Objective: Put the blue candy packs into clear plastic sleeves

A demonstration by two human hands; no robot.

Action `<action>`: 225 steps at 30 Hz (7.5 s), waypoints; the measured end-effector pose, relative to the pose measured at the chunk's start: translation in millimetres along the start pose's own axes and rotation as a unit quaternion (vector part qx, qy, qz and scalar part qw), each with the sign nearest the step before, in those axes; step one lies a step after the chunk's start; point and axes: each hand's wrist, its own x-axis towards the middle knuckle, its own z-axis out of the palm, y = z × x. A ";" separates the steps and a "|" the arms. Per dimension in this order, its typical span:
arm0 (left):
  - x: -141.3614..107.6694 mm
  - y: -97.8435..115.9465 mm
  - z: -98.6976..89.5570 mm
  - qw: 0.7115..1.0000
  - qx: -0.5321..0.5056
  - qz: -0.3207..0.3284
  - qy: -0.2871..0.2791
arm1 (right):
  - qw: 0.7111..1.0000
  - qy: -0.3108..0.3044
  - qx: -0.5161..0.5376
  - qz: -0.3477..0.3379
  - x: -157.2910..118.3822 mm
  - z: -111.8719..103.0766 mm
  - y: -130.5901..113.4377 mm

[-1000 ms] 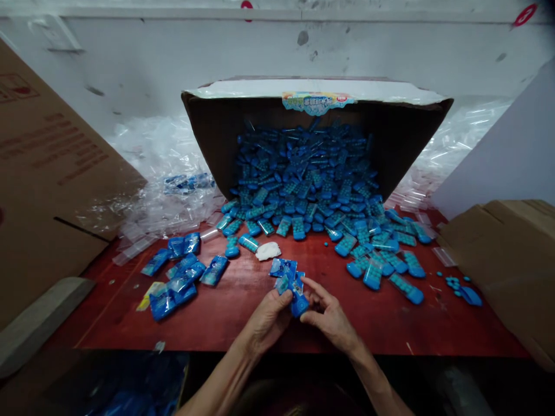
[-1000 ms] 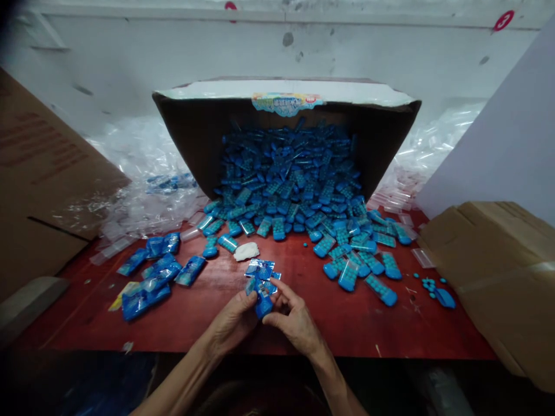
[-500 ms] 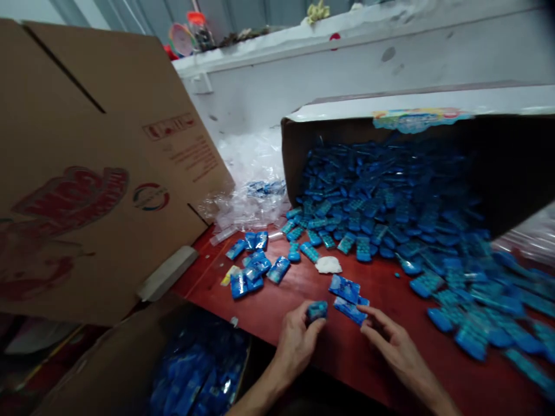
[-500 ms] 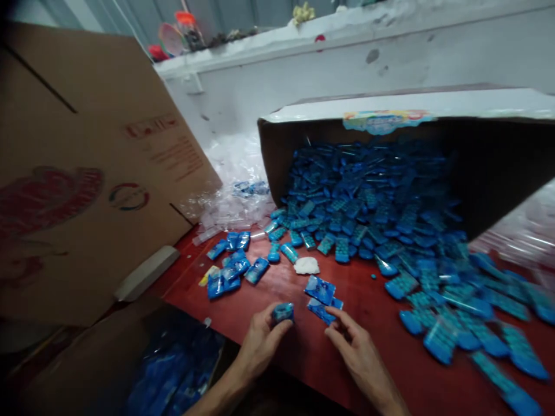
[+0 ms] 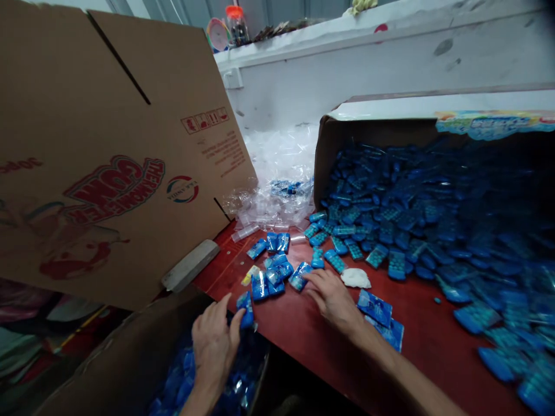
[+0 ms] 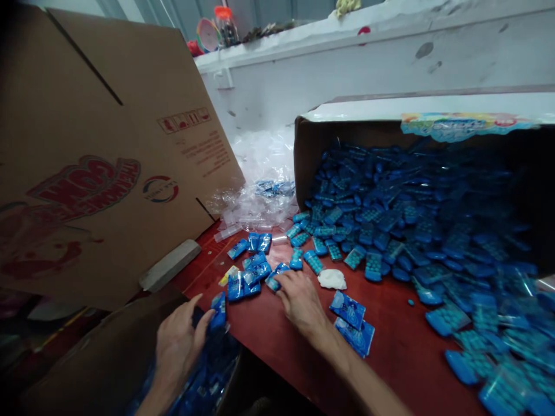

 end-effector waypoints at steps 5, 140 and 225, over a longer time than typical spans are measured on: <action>14.5 9.8 12.4 0.999 -0.028 0.029 -0.024 | 0.981 -0.113 -0.145 -0.064 60.7 32.2 -4.6; -39.5 179.4 25.6 0.492 -0.667 -0.270 -0.490 | 0.918 0.247 0.250 0.182 -136.6 -12.0 4.2; -42.6 187.7 25.0 0.502 -0.682 -0.284 -0.449 | 0.799 0.251 0.457 0.299 -138.8 -9.1 -1.1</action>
